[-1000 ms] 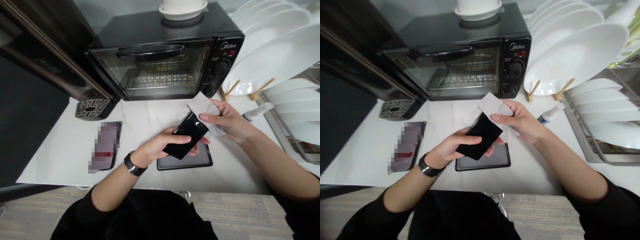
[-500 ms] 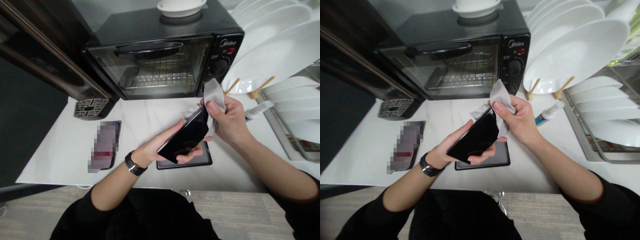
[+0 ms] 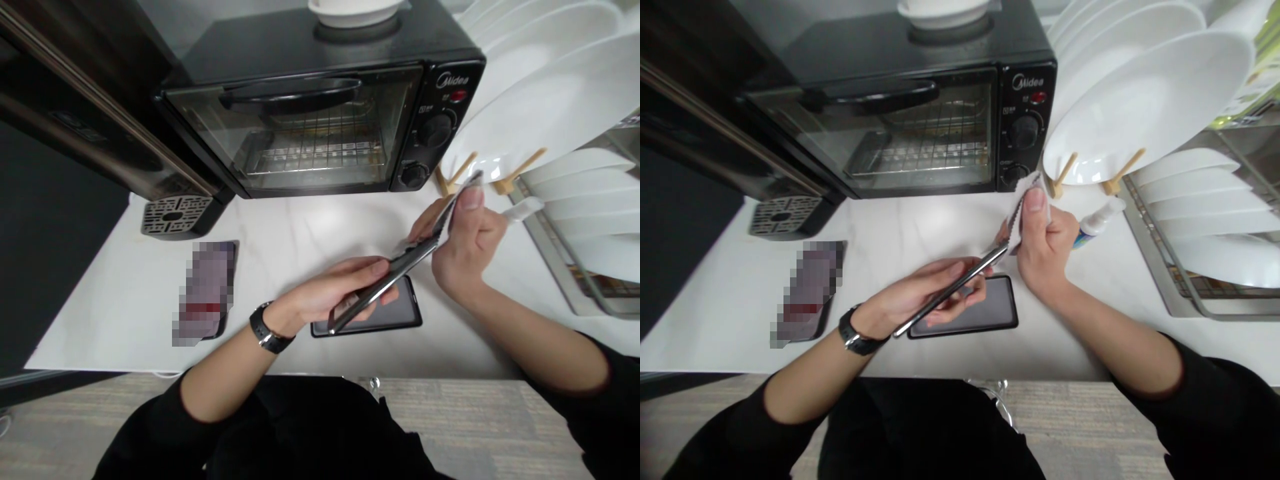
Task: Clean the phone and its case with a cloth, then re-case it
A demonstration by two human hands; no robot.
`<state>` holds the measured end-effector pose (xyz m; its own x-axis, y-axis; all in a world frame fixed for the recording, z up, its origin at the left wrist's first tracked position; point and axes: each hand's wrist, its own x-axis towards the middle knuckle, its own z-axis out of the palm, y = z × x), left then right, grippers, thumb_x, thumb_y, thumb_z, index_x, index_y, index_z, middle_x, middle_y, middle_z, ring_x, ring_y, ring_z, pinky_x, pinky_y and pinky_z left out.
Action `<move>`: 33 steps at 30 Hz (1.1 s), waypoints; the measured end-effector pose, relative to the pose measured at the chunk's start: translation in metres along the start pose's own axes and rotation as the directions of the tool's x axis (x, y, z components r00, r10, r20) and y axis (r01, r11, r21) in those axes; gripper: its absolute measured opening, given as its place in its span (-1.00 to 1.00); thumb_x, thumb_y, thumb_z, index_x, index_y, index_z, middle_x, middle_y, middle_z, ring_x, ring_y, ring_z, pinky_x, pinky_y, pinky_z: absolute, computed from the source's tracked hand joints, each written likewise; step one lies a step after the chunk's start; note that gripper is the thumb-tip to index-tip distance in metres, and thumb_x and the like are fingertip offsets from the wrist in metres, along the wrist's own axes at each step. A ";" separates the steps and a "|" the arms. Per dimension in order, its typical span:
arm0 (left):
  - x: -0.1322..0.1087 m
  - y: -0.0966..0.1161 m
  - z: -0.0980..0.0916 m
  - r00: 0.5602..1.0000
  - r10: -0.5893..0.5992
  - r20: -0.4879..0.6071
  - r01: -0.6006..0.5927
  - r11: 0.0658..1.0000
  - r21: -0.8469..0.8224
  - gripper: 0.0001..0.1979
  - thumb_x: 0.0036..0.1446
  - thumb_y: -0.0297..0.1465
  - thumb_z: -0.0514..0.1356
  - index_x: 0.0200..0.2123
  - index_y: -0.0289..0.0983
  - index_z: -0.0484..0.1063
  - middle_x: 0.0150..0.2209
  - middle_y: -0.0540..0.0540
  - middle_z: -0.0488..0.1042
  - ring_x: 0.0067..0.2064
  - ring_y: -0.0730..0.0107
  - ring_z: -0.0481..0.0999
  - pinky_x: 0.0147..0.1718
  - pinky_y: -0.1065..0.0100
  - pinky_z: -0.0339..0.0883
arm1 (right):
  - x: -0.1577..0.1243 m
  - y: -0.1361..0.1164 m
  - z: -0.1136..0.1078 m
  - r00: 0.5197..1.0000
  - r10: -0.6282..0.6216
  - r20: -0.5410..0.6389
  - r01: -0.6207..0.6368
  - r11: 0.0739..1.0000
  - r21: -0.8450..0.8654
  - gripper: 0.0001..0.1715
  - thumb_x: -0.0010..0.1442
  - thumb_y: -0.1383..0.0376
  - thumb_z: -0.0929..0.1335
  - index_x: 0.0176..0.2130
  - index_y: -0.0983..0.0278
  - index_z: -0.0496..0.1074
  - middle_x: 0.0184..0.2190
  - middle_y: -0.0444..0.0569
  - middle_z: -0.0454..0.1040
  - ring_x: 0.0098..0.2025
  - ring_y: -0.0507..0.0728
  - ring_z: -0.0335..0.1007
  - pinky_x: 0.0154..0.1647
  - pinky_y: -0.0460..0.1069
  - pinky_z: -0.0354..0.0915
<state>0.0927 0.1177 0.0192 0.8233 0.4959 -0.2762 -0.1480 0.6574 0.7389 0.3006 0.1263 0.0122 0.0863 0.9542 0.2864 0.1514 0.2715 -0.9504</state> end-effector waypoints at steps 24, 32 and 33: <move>0.008 0.003 -0.007 0.903 0.363 -0.229 -0.383 0.923 -0.047 -0.49 0.12 -0.47 0.31 0.17 -0.18 0.46 -0.01 -0.07 0.61 0.09 0.12 0.62 0.04 0.17 0.51 | 0.005 0.013 0.010 0.632 -0.345 0.694 0.739 0.539 -0.405 -0.12 0.50 0.28 0.15 0.61 0.31 -0.32 0.61 0.21 -0.09 0.65 0.27 -0.27 0.60 0.39 -0.12; 0.010 0.006 0.001 0.867 0.363 -0.342 -0.404 0.913 -0.056 -0.57 0.39 -0.09 0.19 0.15 -0.21 0.51 0.13 -0.17 0.61 0.29 -0.08 0.53 0.16 -0.02 0.53 | 0.002 0.017 0.010 0.655 -0.314 0.687 0.726 0.511 -0.459 -0.10 0.56 0.09 0.18 0.60 0.39 -0.31 0.61 0.29 -0.14 0.65 0.32 -0.28 0.60 0.38 -0.09; 0.009 0.009 0.001 0.838 0.369 -0.402 -0.421 0.906 -0.047 -0.57 0.41 -0.08 0.14 0.13 -0.21 0.53 0.12 -0.16 0.61 0.30 -0.06 0.52 0.17 -0.03 0.53 | -0.001 0.016 0.013 0.601 -0.325 0.730 0.769 0.484 -0.418 -0.11 0.56 0.11 0.19 0.60 0.41 -0.26 0.60 0.26 -0.10 0.65 0.29 -0.25 0.61 0.35 -0.10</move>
<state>0.0994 0.1273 0.0236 0.4156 0.8859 -0.2061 -0.5065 0.4136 0.7566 0.2898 0.1311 -0.0046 -0.7163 0.5767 0.3928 0.5508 0.8129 -0.1890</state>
